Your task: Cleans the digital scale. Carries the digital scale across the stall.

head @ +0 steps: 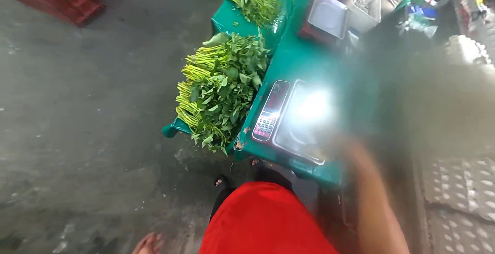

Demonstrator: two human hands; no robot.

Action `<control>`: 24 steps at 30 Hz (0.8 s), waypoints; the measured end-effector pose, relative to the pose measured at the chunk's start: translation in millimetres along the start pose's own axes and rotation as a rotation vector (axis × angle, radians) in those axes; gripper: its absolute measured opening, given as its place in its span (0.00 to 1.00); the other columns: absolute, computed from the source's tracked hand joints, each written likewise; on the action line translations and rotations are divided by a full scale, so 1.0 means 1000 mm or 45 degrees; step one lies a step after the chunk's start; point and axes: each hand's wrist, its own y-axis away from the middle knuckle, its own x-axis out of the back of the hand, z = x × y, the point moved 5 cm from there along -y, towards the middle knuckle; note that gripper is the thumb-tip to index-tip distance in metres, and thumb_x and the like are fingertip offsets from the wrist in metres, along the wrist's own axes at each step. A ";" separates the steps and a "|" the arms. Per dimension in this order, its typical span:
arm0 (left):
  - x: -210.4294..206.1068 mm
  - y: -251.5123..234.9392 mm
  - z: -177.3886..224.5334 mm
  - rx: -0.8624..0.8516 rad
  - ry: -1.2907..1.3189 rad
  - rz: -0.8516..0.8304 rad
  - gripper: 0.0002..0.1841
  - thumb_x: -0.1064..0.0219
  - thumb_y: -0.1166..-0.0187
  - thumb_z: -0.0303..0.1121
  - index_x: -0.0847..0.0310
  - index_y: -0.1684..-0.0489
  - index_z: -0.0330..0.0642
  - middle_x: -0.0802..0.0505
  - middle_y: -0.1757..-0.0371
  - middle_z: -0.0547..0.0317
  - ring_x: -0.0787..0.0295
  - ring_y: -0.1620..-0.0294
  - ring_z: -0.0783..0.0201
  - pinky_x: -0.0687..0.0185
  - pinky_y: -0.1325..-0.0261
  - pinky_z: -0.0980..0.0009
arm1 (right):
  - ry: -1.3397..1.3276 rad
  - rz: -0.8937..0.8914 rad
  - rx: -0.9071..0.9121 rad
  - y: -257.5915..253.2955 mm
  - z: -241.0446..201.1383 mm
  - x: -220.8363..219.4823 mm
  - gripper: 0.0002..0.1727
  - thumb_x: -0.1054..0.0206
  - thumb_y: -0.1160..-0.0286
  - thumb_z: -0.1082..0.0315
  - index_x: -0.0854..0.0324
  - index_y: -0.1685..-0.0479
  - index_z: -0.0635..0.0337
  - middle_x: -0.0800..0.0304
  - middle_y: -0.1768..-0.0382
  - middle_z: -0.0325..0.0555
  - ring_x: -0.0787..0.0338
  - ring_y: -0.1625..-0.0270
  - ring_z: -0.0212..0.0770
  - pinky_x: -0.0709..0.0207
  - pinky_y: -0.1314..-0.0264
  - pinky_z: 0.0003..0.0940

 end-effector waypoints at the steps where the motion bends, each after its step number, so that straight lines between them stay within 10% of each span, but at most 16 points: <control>1: 0.002 -0.004 0.023 -0.059 0.008 0.028 0.25 0.52 0.06 0.44 0.32 0.19 0.38 0.13 0.36 0.43 0.11 0.52 0.59 0.15 0.51 0.58 | -0.019 0.049 0.010 0.003 0.001 0.023 0.15 0.37 0.25 0.62 0.11 0.51 0.61 0.06 0.65 0.41 0.08 0.64 0.33 0.11 0.57 0.37; 7: -0.082 0.030 0.171 -0.371 0.087 0.026 0.22 0.49 0.08 0.40 0.28 0.22 0.38 0.10 0.38 0.45 0.10 0.49 0.61 0.14 0.48 0.60 | 0.332 -0.103 -0.375 -0.005 0.092 0.100 0.16 0.36 0.25 0.57 0.10 0.51 0.56 0.07 0.61 0.48 0.08 0.58 0.42 0.15 0.50 0.51; 12: -0.231 0.091 0.267 -0.627 -0.216 -0.310 0.21 0.45 0.10 0.37 0.25 0.24 0.36 0.11 0.32 0.42 0.11 0.36 0.51 0.15 0.34 0.50 | 0.534 -0.091 -0.558 -0.022 0.186 0.065 0.29 0.40 0.15 0.46 0.18 0.28 0.59 0.19 0.29 0.70 0.22 0.24 0.70 0.33 0.20 0.71; 16: -0.325 0.116 0.322 -0.790 -0.368 -0.448 0.21 0.42 0.11 0.38 0.22 0.25 0.38 0.10 0.34 0.43 0.11 0.36 0.51 0.18 0.31 0.49 | -0.182 0.267 -0.380 -0.038 0.160 0.034 0.30 0.58 0.07 0.51 0.20 0.29 0.66 0.13 0.35 0.58 0.12 0.35 0.49 0.17 0.33 0.49; 24: -0.419 0.121 0.346 -0.774 -0.758 -0.379 0.30 0.45 0.15 0.56 0.26 0.18 0.52 0.14 0.26 0.51 0.21 0.21 0.51 0.36 0.19 0.34 | -0.817 0.257 -0.696 -0.058 0.184 -0.016 0.38 0.72 0.06 0.42 0.33 0.17 0.59 0.12 0.39 0.53 0.10 0.46 0.40 0.15 0.43 0.44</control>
